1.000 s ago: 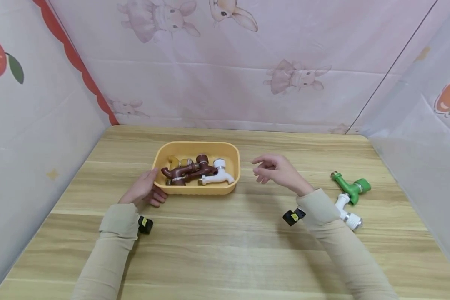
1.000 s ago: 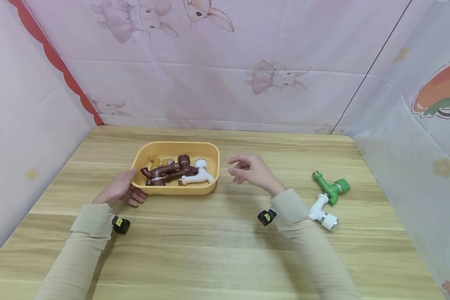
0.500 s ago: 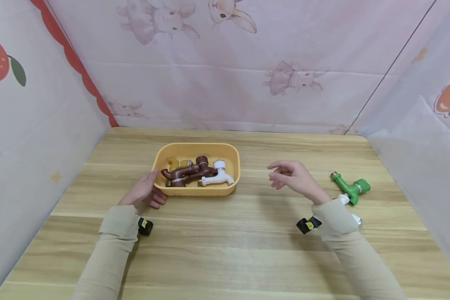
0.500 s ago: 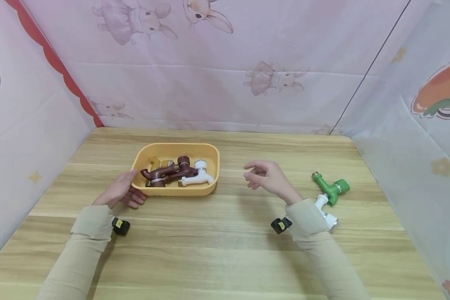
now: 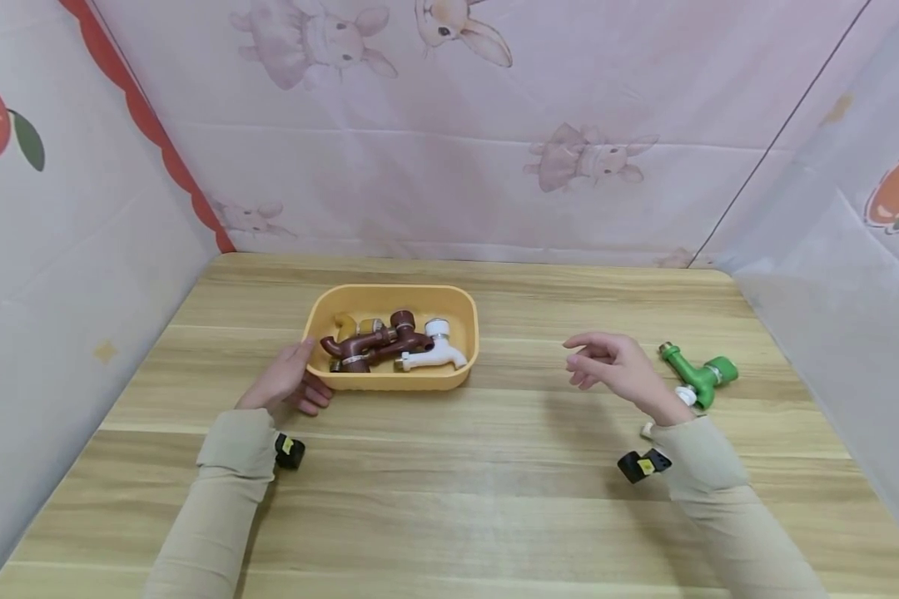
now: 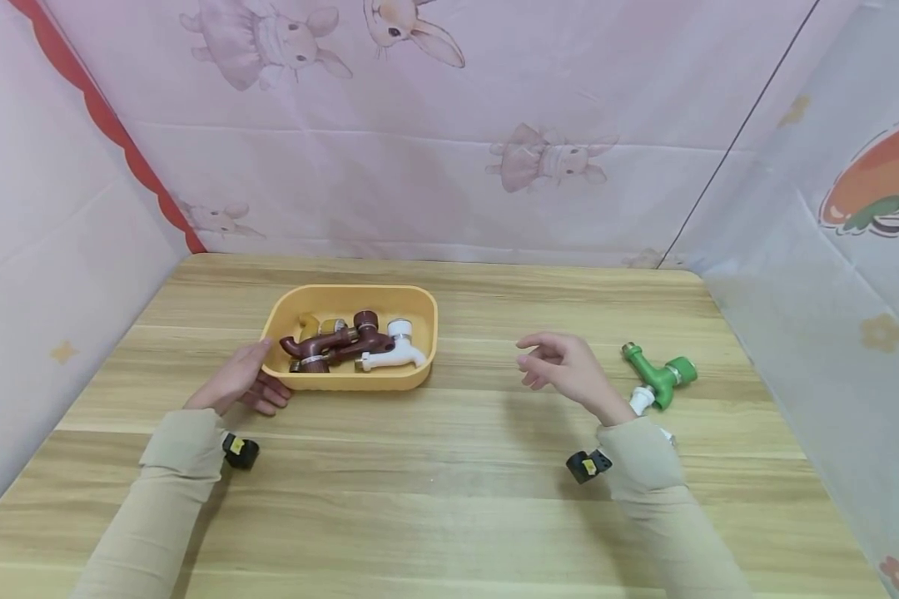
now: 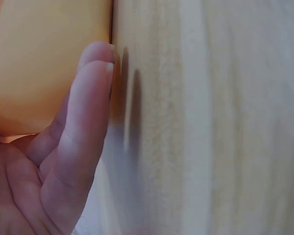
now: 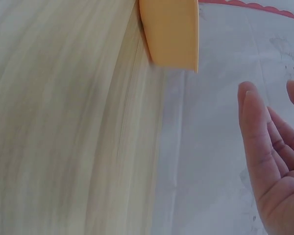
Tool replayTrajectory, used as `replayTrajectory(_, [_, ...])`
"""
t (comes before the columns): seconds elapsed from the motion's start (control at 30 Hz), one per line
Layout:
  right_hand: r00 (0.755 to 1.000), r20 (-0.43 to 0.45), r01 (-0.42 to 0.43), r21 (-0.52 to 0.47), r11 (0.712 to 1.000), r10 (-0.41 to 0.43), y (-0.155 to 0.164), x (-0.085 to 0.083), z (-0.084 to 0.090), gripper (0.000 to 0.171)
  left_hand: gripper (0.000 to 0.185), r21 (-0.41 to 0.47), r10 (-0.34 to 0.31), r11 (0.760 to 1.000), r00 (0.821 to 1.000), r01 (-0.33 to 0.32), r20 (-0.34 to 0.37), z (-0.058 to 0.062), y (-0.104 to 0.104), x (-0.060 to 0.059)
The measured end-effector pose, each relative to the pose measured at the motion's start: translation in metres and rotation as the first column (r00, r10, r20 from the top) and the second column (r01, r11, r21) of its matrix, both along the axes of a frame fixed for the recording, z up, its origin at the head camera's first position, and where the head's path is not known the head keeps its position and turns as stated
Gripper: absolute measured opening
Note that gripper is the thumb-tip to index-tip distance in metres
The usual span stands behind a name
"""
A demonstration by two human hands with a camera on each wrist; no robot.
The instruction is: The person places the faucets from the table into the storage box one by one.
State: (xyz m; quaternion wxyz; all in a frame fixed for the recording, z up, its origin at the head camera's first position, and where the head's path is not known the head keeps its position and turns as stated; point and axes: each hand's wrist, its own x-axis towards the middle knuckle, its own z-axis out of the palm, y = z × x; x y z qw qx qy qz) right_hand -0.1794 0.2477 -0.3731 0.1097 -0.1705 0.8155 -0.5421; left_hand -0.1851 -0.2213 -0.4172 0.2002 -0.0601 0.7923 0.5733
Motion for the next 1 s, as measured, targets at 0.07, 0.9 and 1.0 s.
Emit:
replayTrajectory(0.07, [1.0,0.004,0.009,-0.002,1.0,-0.009,0.004,0.003,-0.001,0.034,0.067,-0.004,-0.002,1.0,1.0,0.002,0.0,0.0,0.0,0.0])
replayTrajectory(0.9, [0.977,-0.109,0.191,0.042,0.981,-0.186,0.064,0.039,-0.011,0.04,0.069,0.017,-0.018,1.0,1.0,0.018,0.012,0.0,0.001,-0.001])
replayTrajectory(1.0, [0.965,-0.152,0.218,0.022,0.976,-0.213,0.069,0.045,-0.014,0.036,0.068,0.013,-0.019,1.0,1.0,0.019,0.01,-0.001,0.0,-0.001])
